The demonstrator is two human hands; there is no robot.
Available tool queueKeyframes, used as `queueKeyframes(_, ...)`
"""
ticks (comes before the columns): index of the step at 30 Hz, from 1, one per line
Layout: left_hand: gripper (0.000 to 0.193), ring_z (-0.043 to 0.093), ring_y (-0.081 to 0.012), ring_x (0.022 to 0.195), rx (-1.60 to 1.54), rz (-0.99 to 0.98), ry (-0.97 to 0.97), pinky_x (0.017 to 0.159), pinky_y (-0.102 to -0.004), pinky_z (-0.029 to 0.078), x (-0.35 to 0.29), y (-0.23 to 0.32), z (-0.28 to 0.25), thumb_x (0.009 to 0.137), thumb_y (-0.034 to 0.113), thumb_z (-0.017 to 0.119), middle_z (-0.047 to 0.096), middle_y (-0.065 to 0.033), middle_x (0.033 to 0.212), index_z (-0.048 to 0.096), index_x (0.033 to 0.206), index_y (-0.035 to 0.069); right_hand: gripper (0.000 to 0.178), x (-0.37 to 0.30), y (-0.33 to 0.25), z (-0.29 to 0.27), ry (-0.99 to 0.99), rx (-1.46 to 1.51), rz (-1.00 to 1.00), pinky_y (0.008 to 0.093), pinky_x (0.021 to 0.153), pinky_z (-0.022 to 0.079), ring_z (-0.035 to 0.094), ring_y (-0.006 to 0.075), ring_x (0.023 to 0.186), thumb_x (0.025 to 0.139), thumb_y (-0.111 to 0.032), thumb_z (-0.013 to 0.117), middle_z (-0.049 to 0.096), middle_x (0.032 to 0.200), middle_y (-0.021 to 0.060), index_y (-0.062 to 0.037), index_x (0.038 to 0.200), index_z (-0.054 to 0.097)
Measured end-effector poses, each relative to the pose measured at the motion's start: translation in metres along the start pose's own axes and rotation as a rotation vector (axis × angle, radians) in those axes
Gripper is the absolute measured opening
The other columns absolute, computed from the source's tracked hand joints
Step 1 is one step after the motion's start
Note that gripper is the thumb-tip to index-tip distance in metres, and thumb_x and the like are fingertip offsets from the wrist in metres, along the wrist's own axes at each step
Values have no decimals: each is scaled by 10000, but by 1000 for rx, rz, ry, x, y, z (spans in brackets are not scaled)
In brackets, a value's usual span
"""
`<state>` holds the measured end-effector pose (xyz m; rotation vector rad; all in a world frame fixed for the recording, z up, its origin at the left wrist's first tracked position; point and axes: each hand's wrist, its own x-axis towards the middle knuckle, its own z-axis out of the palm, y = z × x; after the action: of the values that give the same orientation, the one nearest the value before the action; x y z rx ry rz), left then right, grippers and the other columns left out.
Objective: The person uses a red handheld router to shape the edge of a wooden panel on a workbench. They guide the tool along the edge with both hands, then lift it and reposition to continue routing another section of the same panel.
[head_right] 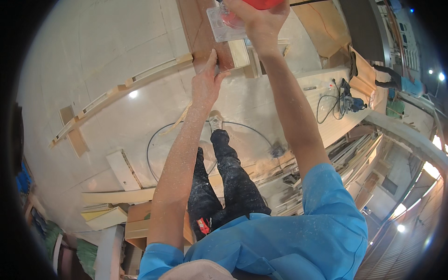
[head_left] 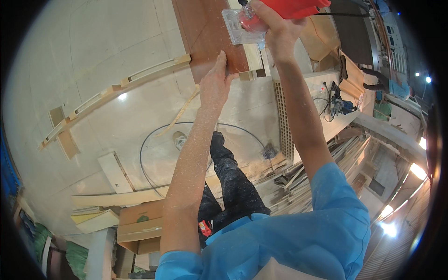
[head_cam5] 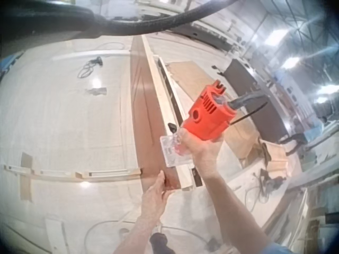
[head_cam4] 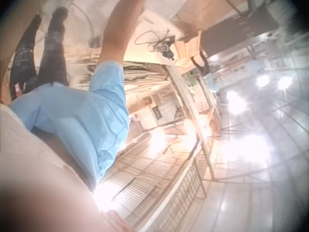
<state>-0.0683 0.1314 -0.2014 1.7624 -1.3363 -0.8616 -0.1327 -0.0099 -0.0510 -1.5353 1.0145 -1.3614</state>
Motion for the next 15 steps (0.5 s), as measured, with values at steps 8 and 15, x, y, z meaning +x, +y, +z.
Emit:
queueKeyframes(8,816,702,-378,934,-4,1,1,813,-465,557,0,0,1,880,287,793,718,-221,1090,403,1545,22,276,1,-3,0,-8,-25,11,280,700,533,641,108,761,796,-82,830,680,904,-5,-69,1015,663)
queueKeyframes(15,801,704,-377,941,-13,13,14,825,-461,557,0,0,0,885,288,790,716,-227,1097,414,1539,20,272,1,-2,1,-22,-17,-6,282,688,536,639,107,736,796,-80,822,677,888,-5,-65,1013,658)
